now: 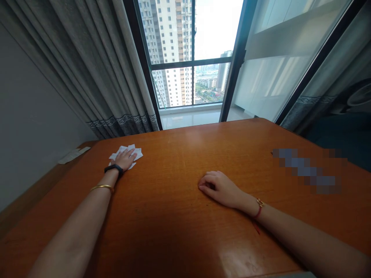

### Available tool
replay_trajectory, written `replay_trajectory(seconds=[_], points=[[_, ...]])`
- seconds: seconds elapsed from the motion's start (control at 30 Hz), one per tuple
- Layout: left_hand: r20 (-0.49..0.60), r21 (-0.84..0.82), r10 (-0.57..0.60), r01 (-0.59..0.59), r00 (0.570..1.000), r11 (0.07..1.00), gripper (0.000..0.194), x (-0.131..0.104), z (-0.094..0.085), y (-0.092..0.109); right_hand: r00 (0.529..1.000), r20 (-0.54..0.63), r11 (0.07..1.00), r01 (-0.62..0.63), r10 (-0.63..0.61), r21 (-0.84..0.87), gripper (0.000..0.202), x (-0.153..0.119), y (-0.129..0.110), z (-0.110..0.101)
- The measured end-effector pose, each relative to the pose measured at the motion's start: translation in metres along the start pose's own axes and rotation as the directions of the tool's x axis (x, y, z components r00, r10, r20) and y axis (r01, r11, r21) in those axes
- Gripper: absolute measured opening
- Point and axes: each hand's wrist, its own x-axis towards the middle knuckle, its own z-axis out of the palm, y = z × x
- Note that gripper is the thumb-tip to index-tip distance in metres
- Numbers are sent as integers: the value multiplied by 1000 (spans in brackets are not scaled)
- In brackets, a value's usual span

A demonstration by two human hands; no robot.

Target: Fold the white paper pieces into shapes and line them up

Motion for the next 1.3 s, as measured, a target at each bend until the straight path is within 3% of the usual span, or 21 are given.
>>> replay_trajectory(seconds=[0.07,0.17,0.33,0.4,0.47,0.53,0.6,0.73,0.83,0.93,1.03,1.17,1.23,1.3], points=[[22,-9,-17,18,1000,1000,62,-10,7,10,1000,1,1000,1,-1,-2,11,0,1,0],[54,-39,52,-50,997,998,59,-41,16,42,1000,1,1000,8,-8,-1,13,0,1,-1],[61,-162,318,-305,946,939,51,-113,17,128,997,-82,999,2,-6,-49,19,7,-17,5],[95,-276,419,-381,903,883,52,-131,12,157,993,-115,996,6,-17,-92,36,12,-27,10],[81,-440,494,-414,866,797,55,-140,5,174,987,-161,992,-40,21,-119,56,15,-35,16],[-10,-533,474,-406,880,742,57,-143,0,177,971,-215,984,-133,105,-119,67,18,-37,20],[-120,-524,433,-427,893,737,56,-144,-3,171,953,-237,967,-223,191,-119,69,19,-32,23],[-290,-428,416,-505,862,749,30,-151,-8,163,926,-207,944,-328,316,-22,69,19,-13,23],[-292,-291,346,-427,892,856,24,-160,-14,167,894,-227,923,-372,386,103,86,18,3,20],[-207,-131,189,-219,960,967,54,-167,-17,168,873,-216,895,-401,438,195,99,18,16,16],[-87,-92,105,-113,991,989,75,-165,-16,162,875,-142,861,-407,464,305,75,21,25,11],[-21,-197,136,-138,990,971,73,-159,-12,156,856,-30,771,-448,516,453,30,25,29,3],[-100,-235,142,-162,985,959,68,-159,-12,158,838,-6,705,-454,545,545,29,25,26,-3],[-253,-280,169,-239,953,930,60,-161,-15,163,818,-55,635,-401,573,660,33,24,19,-8]])
